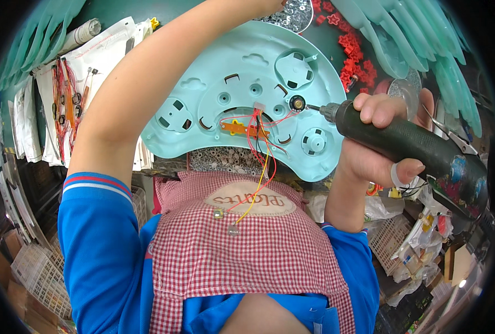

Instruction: The person assembles a light blue decorative plate by inserting small star-shaped pieces into designated slots and using a handheld rotary tool to secure internal components. The person repeatedly picks up the plate, places it on the table, and uses the tool on different sections of the plate's underside.

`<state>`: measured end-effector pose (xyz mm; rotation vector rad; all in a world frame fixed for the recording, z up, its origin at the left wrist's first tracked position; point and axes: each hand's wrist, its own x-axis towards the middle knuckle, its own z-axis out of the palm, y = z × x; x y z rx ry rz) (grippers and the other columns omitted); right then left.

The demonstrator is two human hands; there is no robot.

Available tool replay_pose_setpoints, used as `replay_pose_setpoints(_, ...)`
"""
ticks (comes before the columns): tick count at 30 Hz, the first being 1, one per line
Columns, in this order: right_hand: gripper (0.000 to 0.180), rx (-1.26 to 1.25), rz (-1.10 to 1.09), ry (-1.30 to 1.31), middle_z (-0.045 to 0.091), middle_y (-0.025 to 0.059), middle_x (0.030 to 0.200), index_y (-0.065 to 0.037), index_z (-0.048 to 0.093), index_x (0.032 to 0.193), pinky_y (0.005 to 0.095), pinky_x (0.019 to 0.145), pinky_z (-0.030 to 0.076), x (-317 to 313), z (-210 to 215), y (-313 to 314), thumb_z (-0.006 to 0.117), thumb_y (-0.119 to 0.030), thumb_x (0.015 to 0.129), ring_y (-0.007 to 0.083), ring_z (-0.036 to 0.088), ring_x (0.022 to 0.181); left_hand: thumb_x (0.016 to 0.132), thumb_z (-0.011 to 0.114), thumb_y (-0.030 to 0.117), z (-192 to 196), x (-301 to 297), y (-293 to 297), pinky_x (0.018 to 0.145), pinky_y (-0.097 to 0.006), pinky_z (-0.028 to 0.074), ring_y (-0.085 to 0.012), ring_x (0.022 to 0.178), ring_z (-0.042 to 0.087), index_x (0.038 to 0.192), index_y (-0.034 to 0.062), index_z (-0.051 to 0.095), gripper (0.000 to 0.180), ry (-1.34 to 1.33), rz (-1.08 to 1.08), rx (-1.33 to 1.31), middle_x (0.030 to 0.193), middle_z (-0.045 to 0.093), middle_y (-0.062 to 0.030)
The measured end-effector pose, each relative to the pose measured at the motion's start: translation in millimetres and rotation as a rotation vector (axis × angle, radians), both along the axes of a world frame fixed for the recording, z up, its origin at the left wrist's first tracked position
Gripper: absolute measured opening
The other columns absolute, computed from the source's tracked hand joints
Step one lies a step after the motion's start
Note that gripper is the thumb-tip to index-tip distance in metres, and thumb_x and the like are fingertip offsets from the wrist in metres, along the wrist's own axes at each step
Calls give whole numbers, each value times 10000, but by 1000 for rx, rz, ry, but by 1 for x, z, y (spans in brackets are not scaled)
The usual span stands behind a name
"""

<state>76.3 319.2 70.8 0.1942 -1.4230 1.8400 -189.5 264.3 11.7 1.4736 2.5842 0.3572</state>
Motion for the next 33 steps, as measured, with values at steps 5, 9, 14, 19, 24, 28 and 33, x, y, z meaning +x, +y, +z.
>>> replay_pose_setpoints(5,968,0,38,-4,574,87,842,-41,339,1431,418,746,436,-3,4,-2,627,-702,786,209,522,741,731,723,167,18,5,-16,780,-451,538,-353,865,672,857,19,722,195,35,-140,72,889,694,-197)
replay_pose_setpoints(9,970,15,50,2,576,86,847,-42,338,1431,421,749,437,-5,5,-4,627,-705,785,210,523,746,728,725,152,7,0,-9,776,-449,532,-350,880,665,847,21,722,178,-20,-163,83,882,693,-192)
replay_pose_setpoints(14,967,27,43,8,578,88,849,-33,338,1429,423,751,441,-6,4,-4,628,-700,791,214,529,751,718,732,151,1,-1,-11,756,-439,528,-358,836,664,837,41,731,163,-98,-39,162,866,698,-182)
replay_pose_setpoints(19,969,18,71,12,581,95,854,-27,331,1432,427,754,445,-8,4,-5,639,-687,792,220,534,756,791,698,150,4,2,-30,735,-394,522,-305,832,674,891,47,724,146,-265,14,373,875,699,-161)
replay_pose_setpoints(24,972,-2,76,-13,581,93,864,-38,331,1439,421,762,445,1,6,-6,656,-680,786,220,538,767,830,700,195,26,94,-87,712,-298,545,-135,731,693,940,49,764,194,-754,7,529,795,739,-74)
replay_pose_setpoints(28,995,-35,168,25,575,76,864,-76,322,1455,407,772,445,-3,7,-13,678,-691,760,208,540,770,797,715,-2,23,137,-116,755,-266,559,-109,800,684,996,18,744,202,-1219,96,446,878,737,-80)
replay_pose_setpoints(33,1125,-86,150,57,600,75,838,-121,262,1491,397,744,473,-7,8,-25,709,-751,673,206,576,734,786,703,-76,15,141,-118,804,-270,571,-133,852,693,1028,-14,730,251,-1392,186,461,947,733,-105)
